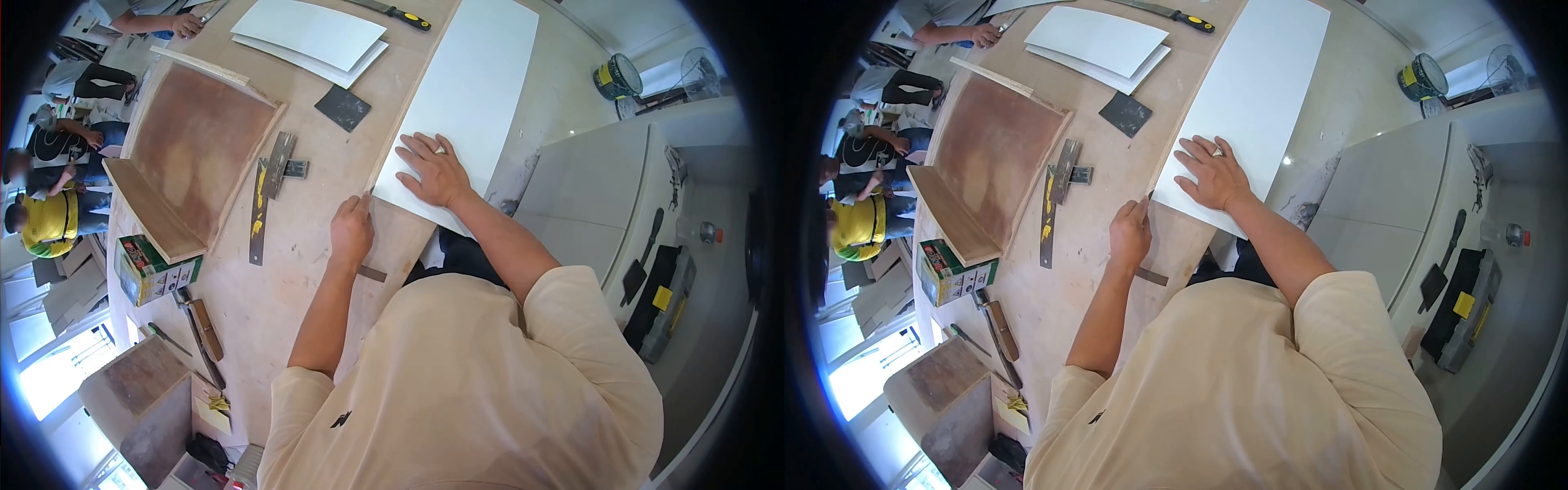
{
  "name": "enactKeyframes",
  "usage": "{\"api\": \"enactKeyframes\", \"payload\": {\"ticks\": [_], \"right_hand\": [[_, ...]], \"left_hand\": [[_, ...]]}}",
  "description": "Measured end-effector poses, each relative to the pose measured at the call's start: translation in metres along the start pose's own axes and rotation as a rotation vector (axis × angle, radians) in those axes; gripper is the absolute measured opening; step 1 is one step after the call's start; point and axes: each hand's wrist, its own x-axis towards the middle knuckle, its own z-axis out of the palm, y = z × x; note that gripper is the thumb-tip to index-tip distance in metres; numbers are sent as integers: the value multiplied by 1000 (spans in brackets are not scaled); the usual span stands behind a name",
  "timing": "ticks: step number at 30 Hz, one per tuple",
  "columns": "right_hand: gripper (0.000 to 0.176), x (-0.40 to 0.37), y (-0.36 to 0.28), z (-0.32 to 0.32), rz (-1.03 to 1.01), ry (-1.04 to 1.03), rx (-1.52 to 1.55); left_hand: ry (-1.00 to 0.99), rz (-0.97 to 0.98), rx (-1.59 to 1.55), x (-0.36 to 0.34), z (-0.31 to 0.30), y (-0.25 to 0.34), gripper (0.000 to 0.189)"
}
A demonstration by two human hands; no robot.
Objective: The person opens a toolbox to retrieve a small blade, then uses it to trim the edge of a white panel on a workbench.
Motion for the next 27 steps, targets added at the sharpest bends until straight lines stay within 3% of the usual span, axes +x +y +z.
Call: {"api": "enactKeyframes", "payload": {"ticks": [16, 27], "right_hand": [[54, -1, 0, 5, -5, 45, -2], [54, -2, 2, 3, -32, 64, 28]], "left_hand": [[-126, 10, 108, 9, -1, 1, 39], [-73, -155, 50, 12, -1, 9, 23]]}}
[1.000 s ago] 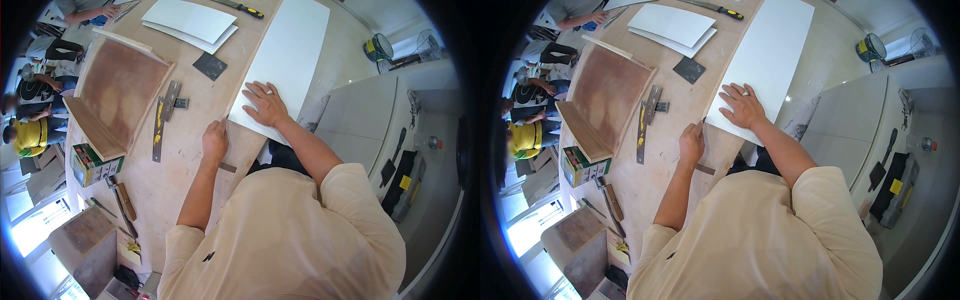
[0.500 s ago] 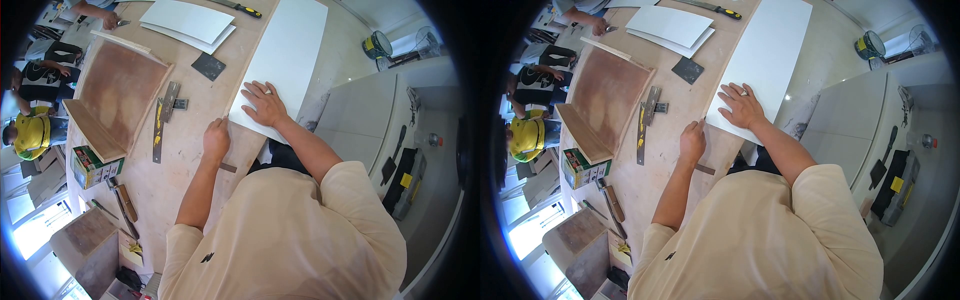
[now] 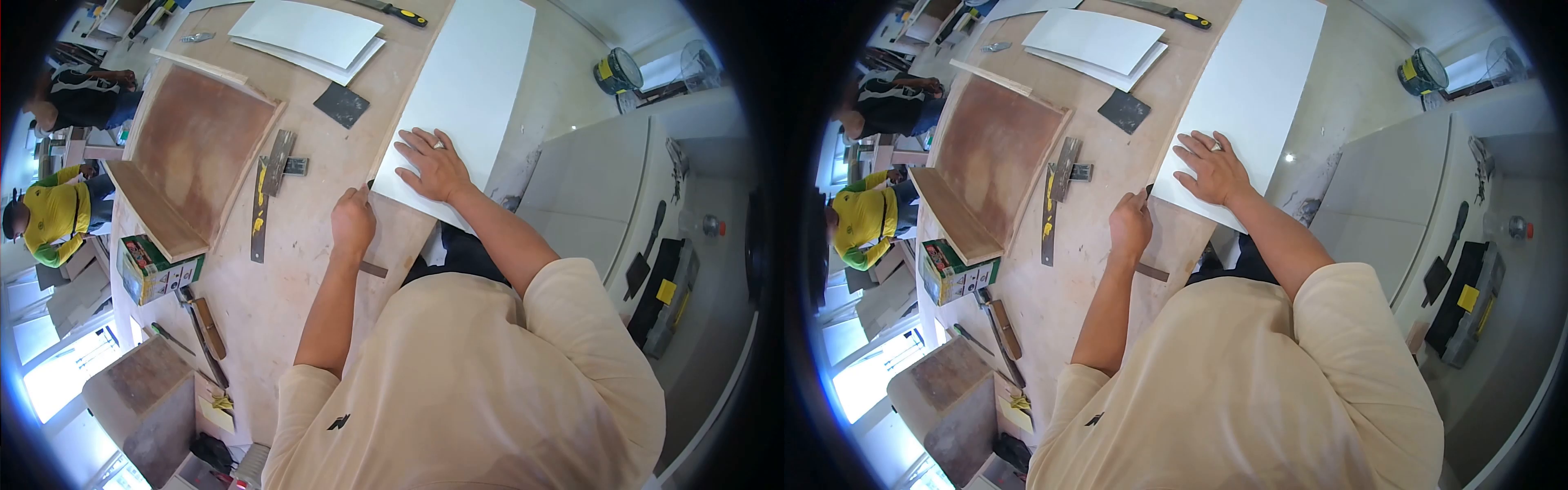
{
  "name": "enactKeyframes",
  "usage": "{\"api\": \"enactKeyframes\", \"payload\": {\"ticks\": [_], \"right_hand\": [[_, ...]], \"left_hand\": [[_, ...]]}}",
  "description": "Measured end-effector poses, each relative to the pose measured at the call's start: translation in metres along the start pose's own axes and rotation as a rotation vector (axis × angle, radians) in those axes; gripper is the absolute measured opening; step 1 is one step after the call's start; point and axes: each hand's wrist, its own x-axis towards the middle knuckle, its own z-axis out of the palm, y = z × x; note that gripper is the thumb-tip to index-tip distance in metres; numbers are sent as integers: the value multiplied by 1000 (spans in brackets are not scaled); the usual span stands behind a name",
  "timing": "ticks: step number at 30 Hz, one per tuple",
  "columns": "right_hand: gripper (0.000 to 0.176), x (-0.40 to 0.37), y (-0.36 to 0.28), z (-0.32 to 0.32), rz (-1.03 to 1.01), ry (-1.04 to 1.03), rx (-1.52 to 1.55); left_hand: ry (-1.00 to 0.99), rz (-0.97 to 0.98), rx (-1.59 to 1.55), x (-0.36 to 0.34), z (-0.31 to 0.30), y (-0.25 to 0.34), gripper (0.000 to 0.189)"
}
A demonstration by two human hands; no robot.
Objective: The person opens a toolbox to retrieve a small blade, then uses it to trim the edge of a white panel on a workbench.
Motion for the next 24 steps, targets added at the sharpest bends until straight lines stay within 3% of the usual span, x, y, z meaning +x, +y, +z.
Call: {"api": "enactKeyframes", "payload": {"ticks": [8, 11, 17, 24], "right_hand": [[55, 0, 3, -1, 20, -30, 7], [55, 0, 0, 1, 15, -13, 7], [53, 0, 1, 1, 12, 8, 19], [54, 0, 1, 1, 20, -3, 6]], "left_hand": [[76, -134, -44, -6, -15, -23, 28], [80, 13, -112, -7, -19, -6, 26], [118, 51, -153, 3, -1, 1, 28], [-6, 98, -85, 24, -2, 5, 34]]}}
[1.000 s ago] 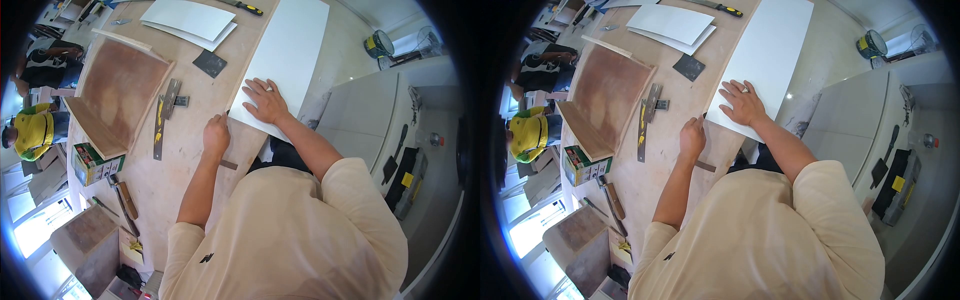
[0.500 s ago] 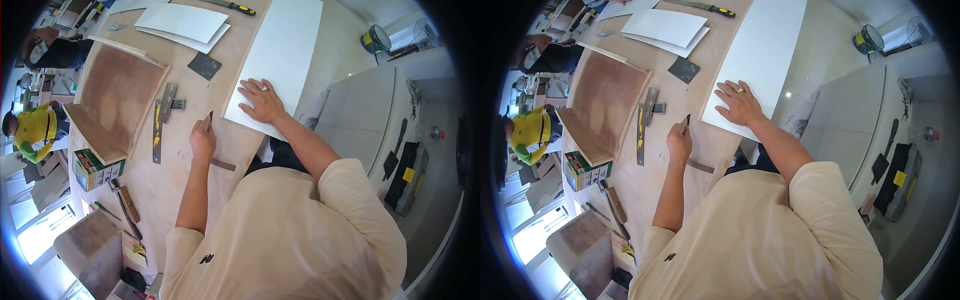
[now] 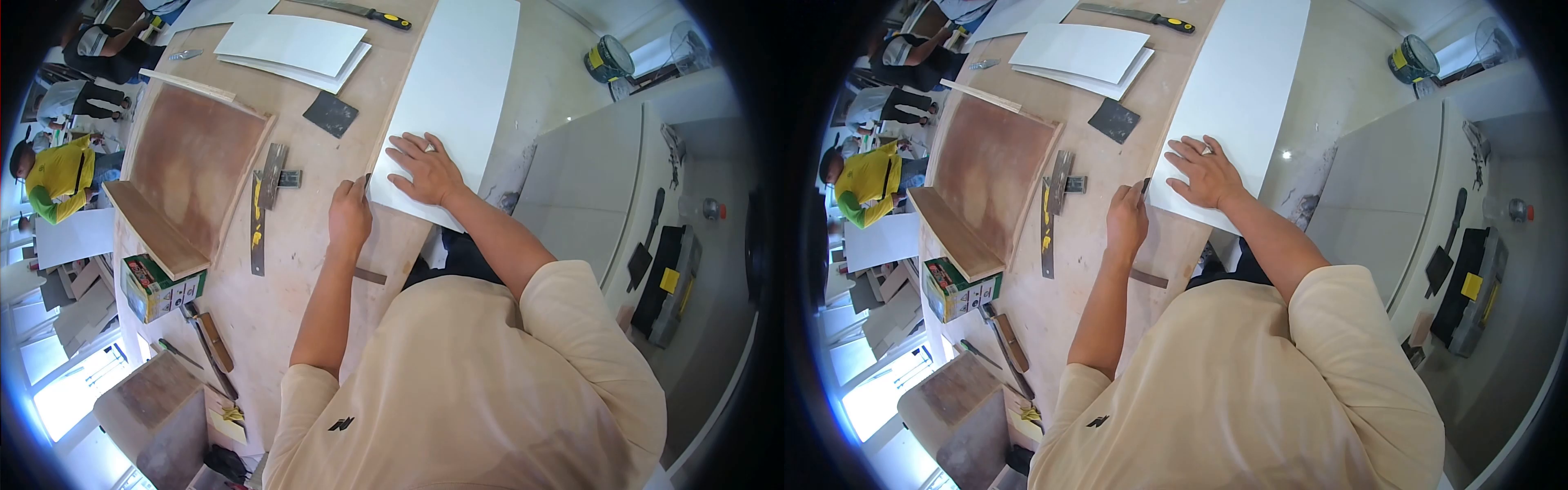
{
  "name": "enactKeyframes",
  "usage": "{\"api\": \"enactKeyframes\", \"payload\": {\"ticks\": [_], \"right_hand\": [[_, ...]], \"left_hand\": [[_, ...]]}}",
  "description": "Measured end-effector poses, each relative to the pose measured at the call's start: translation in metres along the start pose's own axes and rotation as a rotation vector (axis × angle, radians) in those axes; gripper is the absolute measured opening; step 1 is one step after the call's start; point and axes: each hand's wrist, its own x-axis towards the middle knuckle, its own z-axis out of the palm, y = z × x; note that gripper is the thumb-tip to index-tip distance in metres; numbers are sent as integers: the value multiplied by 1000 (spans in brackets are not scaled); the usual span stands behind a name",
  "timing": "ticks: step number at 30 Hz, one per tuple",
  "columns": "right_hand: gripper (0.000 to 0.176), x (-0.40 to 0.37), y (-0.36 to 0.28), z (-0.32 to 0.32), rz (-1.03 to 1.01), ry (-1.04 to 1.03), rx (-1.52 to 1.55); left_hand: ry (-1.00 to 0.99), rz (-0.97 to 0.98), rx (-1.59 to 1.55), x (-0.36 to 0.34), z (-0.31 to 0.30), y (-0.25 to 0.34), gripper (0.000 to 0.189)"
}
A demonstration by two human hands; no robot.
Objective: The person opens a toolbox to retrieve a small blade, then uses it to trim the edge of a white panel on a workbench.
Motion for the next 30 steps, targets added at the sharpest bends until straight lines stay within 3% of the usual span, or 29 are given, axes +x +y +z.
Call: {"api": "enactKeyframes", "payload": {"ticks": [30], "right_hand": [[55, 0, 1, -1, 16, -39, -18]], "left_hand": [[-72, -20, 12, 12, -4, 9, 34]]}}
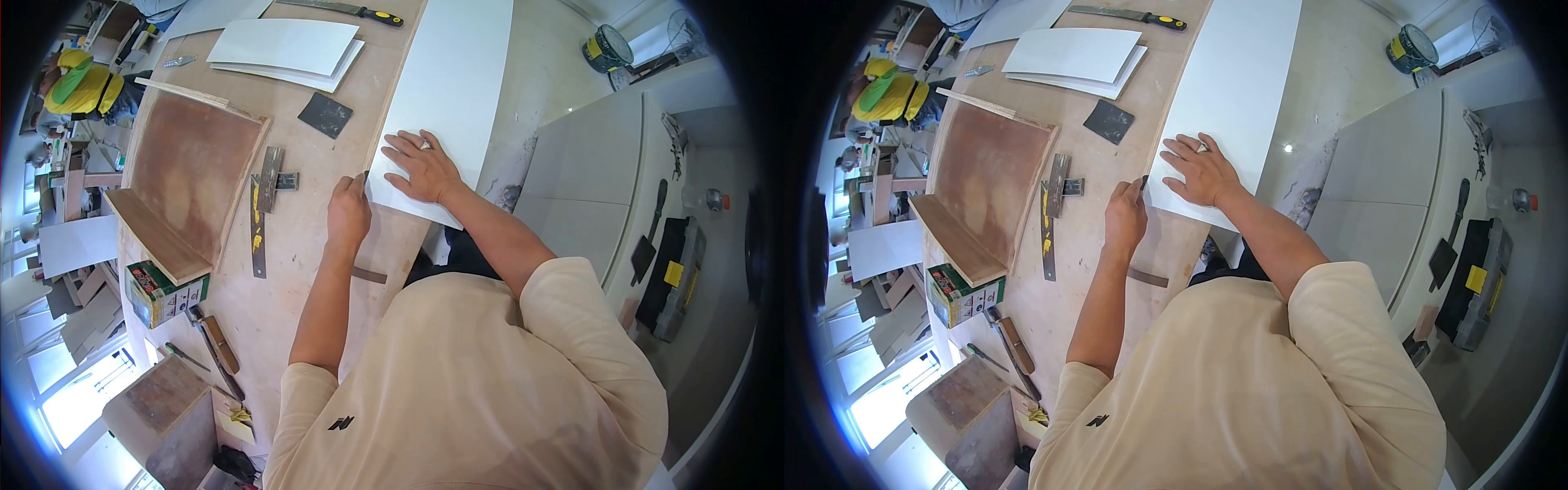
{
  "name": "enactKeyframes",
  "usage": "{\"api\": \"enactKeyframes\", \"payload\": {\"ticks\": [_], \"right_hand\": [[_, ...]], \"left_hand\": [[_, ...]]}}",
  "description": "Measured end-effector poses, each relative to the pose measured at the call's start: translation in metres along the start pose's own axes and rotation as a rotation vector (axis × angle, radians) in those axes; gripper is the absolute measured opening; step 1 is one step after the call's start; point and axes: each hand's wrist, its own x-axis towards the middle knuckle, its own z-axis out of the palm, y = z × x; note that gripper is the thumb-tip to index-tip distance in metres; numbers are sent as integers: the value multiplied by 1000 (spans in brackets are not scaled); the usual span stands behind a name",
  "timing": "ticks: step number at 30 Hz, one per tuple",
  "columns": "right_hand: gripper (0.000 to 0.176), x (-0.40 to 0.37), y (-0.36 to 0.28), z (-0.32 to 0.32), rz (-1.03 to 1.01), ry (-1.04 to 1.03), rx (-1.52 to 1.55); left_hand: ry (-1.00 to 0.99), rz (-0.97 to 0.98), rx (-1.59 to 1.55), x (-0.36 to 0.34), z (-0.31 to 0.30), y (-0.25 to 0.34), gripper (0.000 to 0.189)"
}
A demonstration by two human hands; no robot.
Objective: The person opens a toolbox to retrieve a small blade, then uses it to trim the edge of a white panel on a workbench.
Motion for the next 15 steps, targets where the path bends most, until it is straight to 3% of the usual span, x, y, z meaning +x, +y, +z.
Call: {"api": "enactKeyframes", "payload": {"ticks": [15], "right_hand": [[55, 0, 0, 0, -3, 2, 7]], "left_hand": [[-186, 80, 158, 14, -15, -6, 31]]}}
